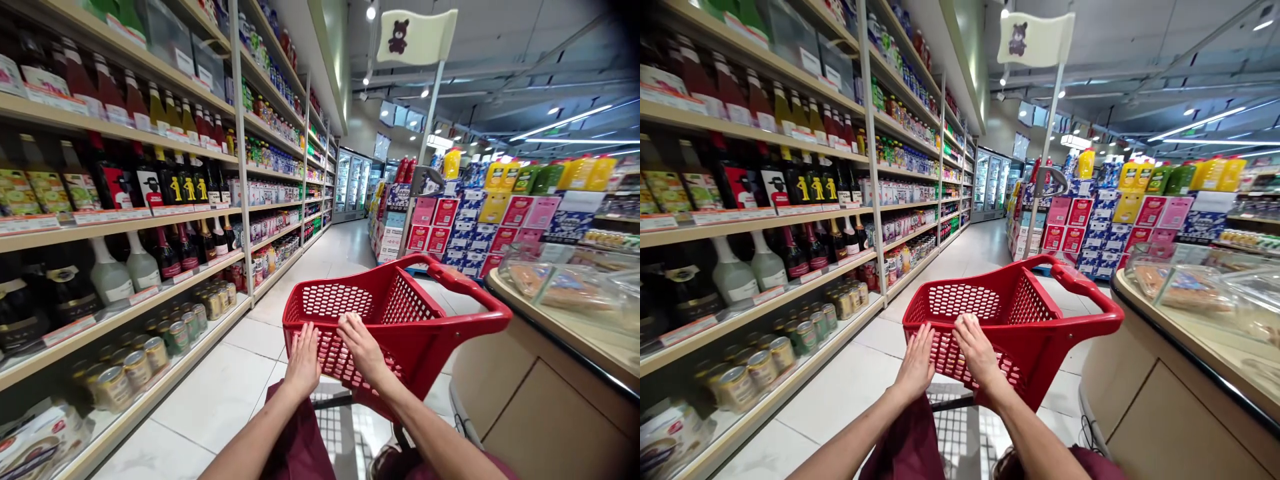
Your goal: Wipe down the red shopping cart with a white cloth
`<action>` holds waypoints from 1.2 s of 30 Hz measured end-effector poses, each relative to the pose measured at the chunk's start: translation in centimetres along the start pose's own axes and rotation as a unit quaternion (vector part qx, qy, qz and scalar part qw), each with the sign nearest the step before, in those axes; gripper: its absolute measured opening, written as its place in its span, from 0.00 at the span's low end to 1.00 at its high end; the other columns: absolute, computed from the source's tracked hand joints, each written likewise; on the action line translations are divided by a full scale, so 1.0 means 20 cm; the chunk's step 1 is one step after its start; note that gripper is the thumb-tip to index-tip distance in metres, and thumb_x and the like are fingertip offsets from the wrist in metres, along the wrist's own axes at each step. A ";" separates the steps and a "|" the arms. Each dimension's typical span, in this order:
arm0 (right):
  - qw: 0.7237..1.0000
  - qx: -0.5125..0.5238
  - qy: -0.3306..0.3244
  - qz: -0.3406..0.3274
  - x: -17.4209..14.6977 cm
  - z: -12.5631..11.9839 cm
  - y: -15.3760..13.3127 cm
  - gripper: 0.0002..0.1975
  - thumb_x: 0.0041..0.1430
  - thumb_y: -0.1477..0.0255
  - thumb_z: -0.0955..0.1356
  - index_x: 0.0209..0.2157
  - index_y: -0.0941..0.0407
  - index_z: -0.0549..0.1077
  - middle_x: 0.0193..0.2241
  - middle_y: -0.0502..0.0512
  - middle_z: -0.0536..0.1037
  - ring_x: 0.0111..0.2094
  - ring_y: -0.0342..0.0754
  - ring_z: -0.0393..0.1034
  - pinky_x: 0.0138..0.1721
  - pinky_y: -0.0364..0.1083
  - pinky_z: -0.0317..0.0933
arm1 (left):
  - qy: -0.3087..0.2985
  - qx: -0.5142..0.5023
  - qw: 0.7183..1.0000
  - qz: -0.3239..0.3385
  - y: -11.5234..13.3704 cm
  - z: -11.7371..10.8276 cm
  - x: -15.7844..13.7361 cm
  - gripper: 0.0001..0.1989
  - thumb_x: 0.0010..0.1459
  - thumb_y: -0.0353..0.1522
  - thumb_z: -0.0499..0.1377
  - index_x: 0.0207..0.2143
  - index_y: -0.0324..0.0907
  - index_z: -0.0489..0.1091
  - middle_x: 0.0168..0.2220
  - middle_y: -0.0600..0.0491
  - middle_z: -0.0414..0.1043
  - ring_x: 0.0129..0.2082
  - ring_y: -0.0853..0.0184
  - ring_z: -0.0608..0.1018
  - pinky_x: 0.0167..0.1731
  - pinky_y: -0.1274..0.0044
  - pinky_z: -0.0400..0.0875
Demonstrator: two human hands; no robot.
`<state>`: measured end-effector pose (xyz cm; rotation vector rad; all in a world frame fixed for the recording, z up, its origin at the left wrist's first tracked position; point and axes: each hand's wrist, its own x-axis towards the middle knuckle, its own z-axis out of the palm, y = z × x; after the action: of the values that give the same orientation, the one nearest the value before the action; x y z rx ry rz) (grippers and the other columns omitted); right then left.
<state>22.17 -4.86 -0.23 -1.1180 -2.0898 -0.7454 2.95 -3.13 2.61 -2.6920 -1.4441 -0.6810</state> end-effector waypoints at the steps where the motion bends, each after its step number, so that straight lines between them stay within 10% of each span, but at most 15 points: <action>1: 1.000 -0.001 0.000 -0.001 -0.02 -0.01 0.02 0.17 0.57 0.80 0.58 0.47 0.57 0.68 0.50 0.56 0.67 0.57 0.50 0.50 0.55 0.56 0.54 | -0.005 0.001 1.000 0.011 0.02 0.00 0.01 0.36 0.44 0.22 0.47 0.58 0.34 0.44 0.62 0.45 0.39 0.61 0.63 0.40 0.58 0.64 0.43; 31: 0.985 -0.114 0.075 0.102 -0.30 -0.53 0.42 0.19 0.59 0.81 0.55 0.49 0.56 0.66 0.52 0.54 0.65 0.58 0.49 0.48 0.57 0.54 0.51 | -0.047 0.034 0.990 0.126 0.49 0.06 0.20 0.37 0.43 0.20 0.45 0.59 0.34 0.42 0.62 0.47 0.36 0.61 0.64 0.38 0.58 0.66 0.42; 36: 0.994 -0.104 0.034 0.030 -0.40 -0.59 0.44 0.18 0.59 0.80 0.55 0.46 0.55 0.69 0.48 0.52 0.70 0.56 0.46 0.52 0.54 0.49 0.58 | -0.067 0.040 0.990 0.115 0.48 0.07 0.21 0.37 0.43 0.21 0.45 0.59 0.34 0.42 0.62 0.48 0.36 0.61 0.65 0.39 0.58 0.66 0.41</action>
<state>36.35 -13.27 2.76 -1.2428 -1.9456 -0.9749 13.08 -5.08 4.80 -2.8255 -1.1294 -0.4265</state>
